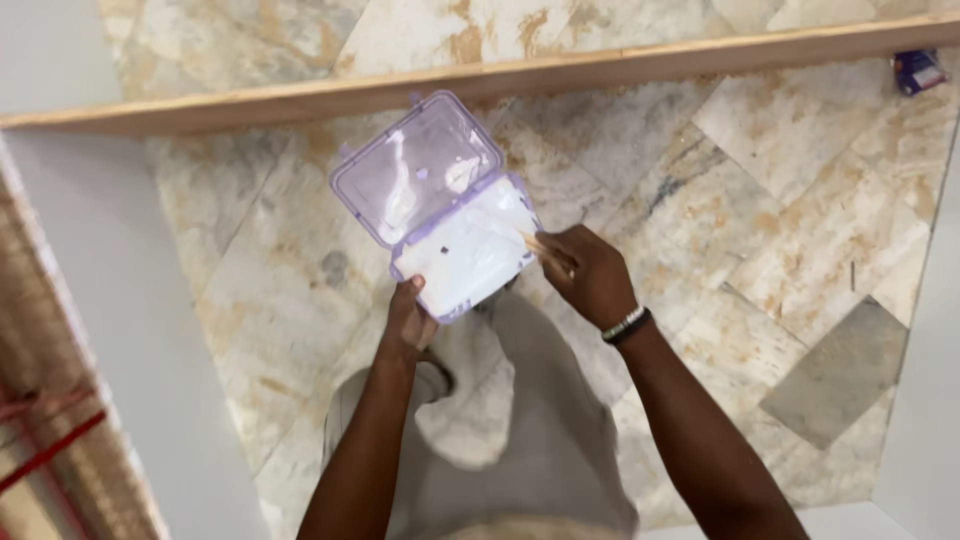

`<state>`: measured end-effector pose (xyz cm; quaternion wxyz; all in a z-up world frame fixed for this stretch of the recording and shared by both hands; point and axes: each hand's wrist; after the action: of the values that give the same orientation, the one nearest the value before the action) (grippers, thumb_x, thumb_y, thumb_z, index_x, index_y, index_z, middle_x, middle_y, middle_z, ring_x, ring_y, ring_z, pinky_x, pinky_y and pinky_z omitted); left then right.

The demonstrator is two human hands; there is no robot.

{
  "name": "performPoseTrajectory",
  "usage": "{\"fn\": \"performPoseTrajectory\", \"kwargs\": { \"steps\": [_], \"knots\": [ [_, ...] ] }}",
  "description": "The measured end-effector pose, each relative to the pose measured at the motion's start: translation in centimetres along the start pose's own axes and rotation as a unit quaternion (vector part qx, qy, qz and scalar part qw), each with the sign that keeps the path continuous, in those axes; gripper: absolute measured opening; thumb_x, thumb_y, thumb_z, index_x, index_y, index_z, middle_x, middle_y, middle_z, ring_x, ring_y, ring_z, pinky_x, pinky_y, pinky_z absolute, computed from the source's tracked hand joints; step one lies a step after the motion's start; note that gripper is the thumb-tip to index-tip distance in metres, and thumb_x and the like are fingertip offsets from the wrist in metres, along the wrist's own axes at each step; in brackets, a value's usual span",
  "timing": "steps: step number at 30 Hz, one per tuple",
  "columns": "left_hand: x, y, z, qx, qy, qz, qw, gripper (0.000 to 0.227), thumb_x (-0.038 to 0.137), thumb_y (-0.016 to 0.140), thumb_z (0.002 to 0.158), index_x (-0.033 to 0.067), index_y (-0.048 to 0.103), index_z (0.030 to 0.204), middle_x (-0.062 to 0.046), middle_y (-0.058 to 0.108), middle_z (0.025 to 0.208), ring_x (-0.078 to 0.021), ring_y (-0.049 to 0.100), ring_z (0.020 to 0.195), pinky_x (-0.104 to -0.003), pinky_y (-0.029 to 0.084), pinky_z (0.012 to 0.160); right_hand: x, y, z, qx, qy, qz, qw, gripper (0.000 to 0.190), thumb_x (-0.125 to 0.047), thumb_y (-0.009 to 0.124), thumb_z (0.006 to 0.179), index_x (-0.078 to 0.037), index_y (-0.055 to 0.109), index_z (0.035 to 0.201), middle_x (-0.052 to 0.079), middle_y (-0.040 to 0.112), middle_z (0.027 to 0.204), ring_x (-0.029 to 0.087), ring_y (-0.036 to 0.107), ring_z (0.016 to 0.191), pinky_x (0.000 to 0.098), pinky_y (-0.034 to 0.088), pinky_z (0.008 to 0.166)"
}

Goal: The person applies white adhesive from a purple container onto the edge of a wooden board using a small spreader, then handles and moves a large plywood sheet.

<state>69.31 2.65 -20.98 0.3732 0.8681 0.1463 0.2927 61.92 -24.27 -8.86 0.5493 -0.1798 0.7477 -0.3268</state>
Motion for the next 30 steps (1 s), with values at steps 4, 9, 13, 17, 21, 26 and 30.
{"fn": "performPoseTrajectory", "kwargs": {
  "steps": [4, 9, 13, 17, 21, 26, 30],
  "knots": [
    [-0.9, -5.0, 6.8, -0.015, -0.008, 0.040, 0.999, 0.089, 0.035, 0.081, 0.085, 0.0005, 0.038, 0.155, -0.012, 0.054, 0.147, -0.0274, 0.052, 0.136, -0.042, 0.045, 0.113, 5.1, 5.3, 5.1, 0.005, -0.025, -0.020, 0.999, 0.030, -0.015, 0.079, 0.091, -0.005, 0.074, 0.119, 0.008, 0.068, 0.099, 0.020, 0.067, 0.073, 0.0330, 0.056, 0.066],
    [-2.4, -12.1, 14.9, -0.042, 0.003, 0.052, 0.998, 0.088, 0.029, 0.084, 0.084, 0.0015, 0.037, 0.153, -0.010, 0.055, 0.144, -0.0263, 0.054, 0.134, -0.041, 0.045, 0.113, 9.6, 8.9, 11.0, 0.061, -0.109, -0.060, 0.990, 0.024, -0.014, 0.079, 0.091, -0.010, 0.076, 0.114, 0.005, 0.068, 0.097, 0.020, 0.069, 0.080, 0.0328, 0.057, 0.068],
    [-1.7, -15.2, 18.9, -0.063, -0.005, 0.079, 0.995, 0.089, 0.026, 0.084, 0.081, 0.0008, 0.038, 0.153, -0.011, 0.055, 0.144, -0.0264, 0.055, 0.135, -0.042, 0.046, 0.113, 11.2, 10.5, 15.1, 0.070, -0.203, -0.184, 0.959, 0.018, -0.015, 0.080, 0.088, -0.013, 0.078, 0.106, 0.002, 0.070, 0.094, 0.022, 0.068, 0.080, 0.0350, 0.055, 0.066],
    [0.3, -14.4, 22.8, -0.074, -0.004, 0.095, 0.993, 0.088, 0.025, 0.083, 0.082, 0.0009, 0.036, 0.153, -0.011, 0.051, 0.144, -0.0273, 0.051, 0.136, -0.045, 0.043, 0.115, 12.2, 13.6, 16.4, 0.091, -0.218, -0.214, 0.948, 0.015, -0.017, 0.080, 0.090, -0.013, 0.079, 0.105, 0.002, 0.069, 0.091, 0.022, 0.067, 0.074, 0.0354, 0.053, 0.062],
    [2.2, -12.7, 24.8, -0.189, 0.017, 0.095, 0.977, 0.089, 0.031, 0.077, 0.083, 0.0025, 0.035, 0.156, -0.012, 0.049, 0.153, -0.0271, 0.048, 0.143, -0.044, 0.040, 0.120, 13.4, 15.4, 16.2, 0.102, -0.193, -0.169, 0.961, 0.024, -0.018, 0.077, 0.090, -0.010, 0.078, 0.113, 0.007, 0.069, 0.095, 0.023, 0.067, 0.075, 0.0355, 0.054, 0.063],
    [2.3, -11.6, 27.8, -0.207, 0.037, 0.086, 0.974, 0.082, 0.033, 0.069, 0.089, 0.0010, 0.033, 0.155, -0.012, 0.045, 0.155, -0.0286, 0.044, 0.146, -0.045, 0.037, 0.123, 16.2, 15.4, 14.9, 0.140, -0.139, -0.058, 0.979, 0.029, -0.016, 0.075, 0.091, -0.009, 0.075, 0.120, 0.008, 0.069, 0.098, 0.019, 0.067, 0.074, 0.0316, 0.055, 0.065],
    [3.9, -11.7, 28.5, -0.231, 0.056, 0.069, 0.969, 0.084, 0.036, 0.070, 0.087, 0.0021, 0.034, 0.154, -0.012, 0.047, 0.153, -0.0309, 0.046, 0.142, -0.048, 0.040, 0.119, 20.2, 16.0, 16.1, 0.191, -0.111, 0.079, 0.972, 0.026, -0.021, 0.068, 0.100, -0.006, 0.075, 0.120, 0.006, 0.072, 0.096, 0.016, 0.067, 0.078, 0.0293, 0.056, 0.070]
  ]
}}
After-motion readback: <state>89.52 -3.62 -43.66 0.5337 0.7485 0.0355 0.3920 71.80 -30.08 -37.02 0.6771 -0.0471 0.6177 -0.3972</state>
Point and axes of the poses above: each hand's wrist, its own z-axis towards the middle knuckle, its own y-axis out of the palm, x = y × z
